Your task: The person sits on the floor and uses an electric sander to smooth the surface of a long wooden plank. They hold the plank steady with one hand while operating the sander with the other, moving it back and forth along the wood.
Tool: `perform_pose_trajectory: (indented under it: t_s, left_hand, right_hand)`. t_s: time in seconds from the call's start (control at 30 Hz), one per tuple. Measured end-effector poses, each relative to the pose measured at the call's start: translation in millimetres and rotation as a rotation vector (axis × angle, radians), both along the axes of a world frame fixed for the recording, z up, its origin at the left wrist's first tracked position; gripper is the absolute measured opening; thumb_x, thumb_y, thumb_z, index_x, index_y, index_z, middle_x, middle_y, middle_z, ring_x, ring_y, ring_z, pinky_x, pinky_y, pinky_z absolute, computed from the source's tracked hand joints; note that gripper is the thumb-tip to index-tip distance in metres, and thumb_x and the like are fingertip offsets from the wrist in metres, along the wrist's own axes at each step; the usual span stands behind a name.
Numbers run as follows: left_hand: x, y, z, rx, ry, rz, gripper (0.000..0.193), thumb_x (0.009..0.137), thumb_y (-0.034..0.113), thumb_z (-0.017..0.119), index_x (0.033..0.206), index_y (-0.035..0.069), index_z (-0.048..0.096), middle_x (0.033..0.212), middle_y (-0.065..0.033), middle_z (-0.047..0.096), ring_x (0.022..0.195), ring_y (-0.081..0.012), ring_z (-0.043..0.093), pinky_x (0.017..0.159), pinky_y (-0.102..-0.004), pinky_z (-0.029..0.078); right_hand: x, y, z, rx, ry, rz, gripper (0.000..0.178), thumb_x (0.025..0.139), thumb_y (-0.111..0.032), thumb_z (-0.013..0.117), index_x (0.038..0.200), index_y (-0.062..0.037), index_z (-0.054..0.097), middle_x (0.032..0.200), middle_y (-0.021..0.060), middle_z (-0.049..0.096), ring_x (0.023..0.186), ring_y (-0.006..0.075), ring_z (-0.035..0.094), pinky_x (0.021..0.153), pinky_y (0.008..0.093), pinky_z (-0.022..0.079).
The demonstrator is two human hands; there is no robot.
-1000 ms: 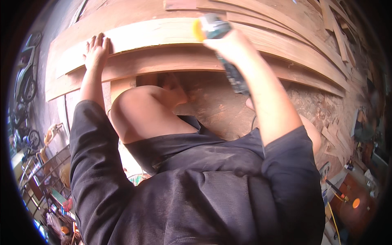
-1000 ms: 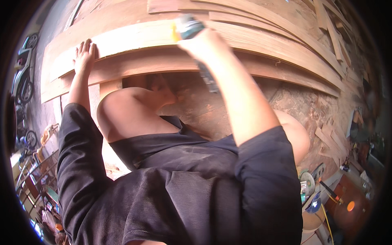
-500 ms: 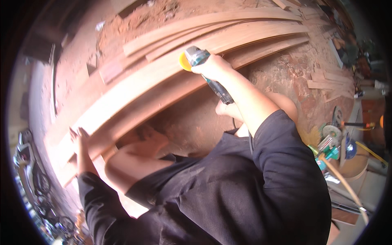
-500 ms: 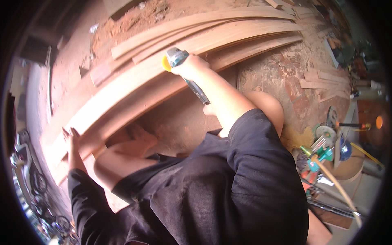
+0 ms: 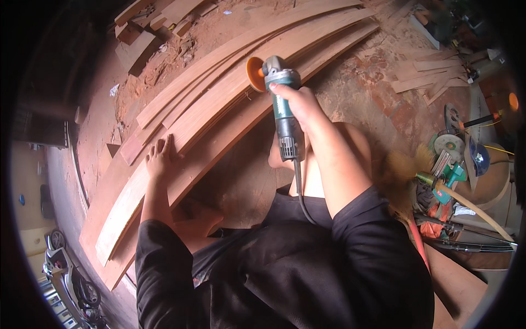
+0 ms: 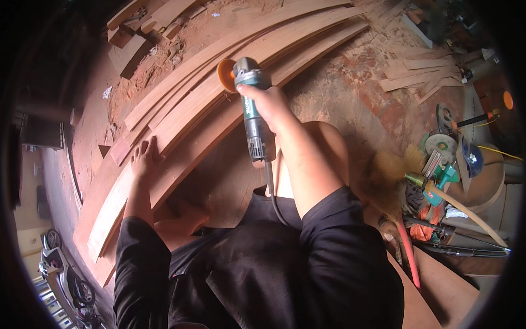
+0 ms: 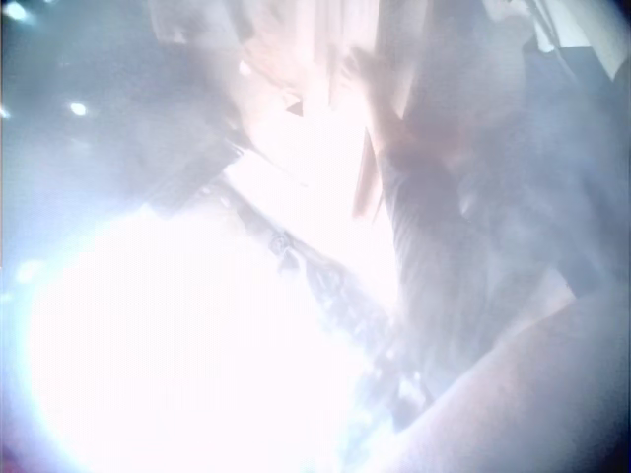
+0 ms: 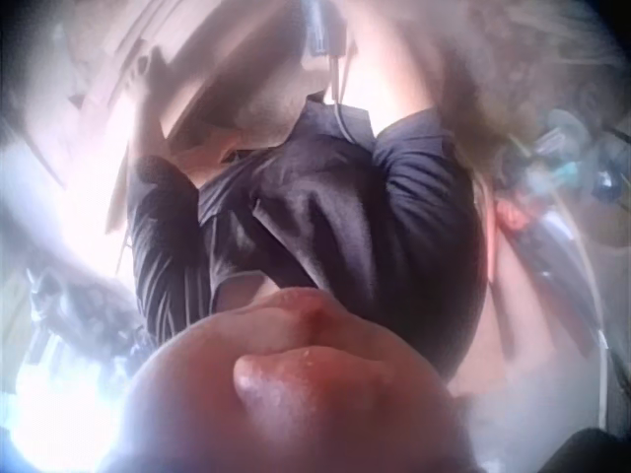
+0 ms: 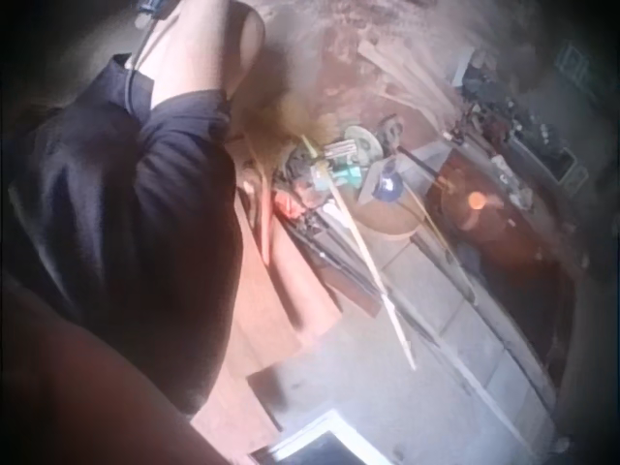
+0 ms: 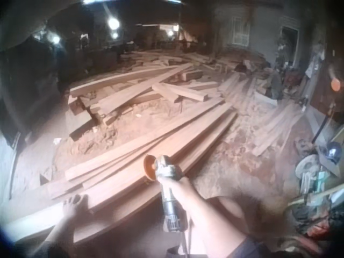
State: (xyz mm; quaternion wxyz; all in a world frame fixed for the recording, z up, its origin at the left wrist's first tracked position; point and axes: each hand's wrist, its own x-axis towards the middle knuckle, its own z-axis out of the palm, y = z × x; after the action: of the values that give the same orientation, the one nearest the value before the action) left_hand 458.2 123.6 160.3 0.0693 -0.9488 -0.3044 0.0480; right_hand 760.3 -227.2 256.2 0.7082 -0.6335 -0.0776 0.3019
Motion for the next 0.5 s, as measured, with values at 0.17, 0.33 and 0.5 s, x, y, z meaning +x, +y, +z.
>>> perform_pose_trajectory:
  t_s: [0.17, 0.33, 0.5]
  left_hand:
    - [-55.1, 23.5, -5.4, 0.050, -0.010, -0.044, 0.087, 0.090, 0.057, 0.078, 0.166, 0.037, 0.042, 0.156, -0.0024, 0.053, 0.145, -0.0302, 0.050, 0.116, -0.0539, 0.042]
    - [-163.5, 56.3, 3.2, 0.075, 0.017, 0.085, 0.089, 0.089, 0.055, 0.079, 0.167, 0.033, 0.041, 0.160, -0.0023, 0.052, 0.148, -0.0281, 0.049, 0.118, -0.0574, 0.041]
    - [-264.9, 85.0, 8.4, 0.119, 0.115, 0.265, 0.092, 0.091, 0.061, 0.075, 0.168, 0.028, 0.038, 0.166, -0.0053, 0.048, 0.153, -0.0289, 0.045, 0.117, -0.0616, 0.039]
  right_hand:
    - [-3.0, -6.0, -7.3, -0.083, 0.012, -0.037, 0.051, 0.086, -0.042, 0.088, 0.108, 0.0003, 0.072, 0.087, 0.0094, 0.070, 0.072, 0.0197, 0.069, 0.063, 0.0348, 0.057]
    - [-20.8, 29.8, -12.3, -0.281, -0.125, 0.126, 0.048, 0.085, -0.044, 0.088, 0.101, -0.0002, 0.074, 0.086, 0.0086, 0.071, 0.070, 0.0174, 0.068, 0.063, 0.0331, 0.055]
    - [-36.8, 96.3, -27.1, -0.576, -0.363, 0.374, 0.056, 0.081, -0.048, 0.088, 0.106, 0.0013, 0.079, 0.089, 0.0131, 0.075, 0.077, 0.0213, 0.071, 0.071, 0.0384, 0.056]
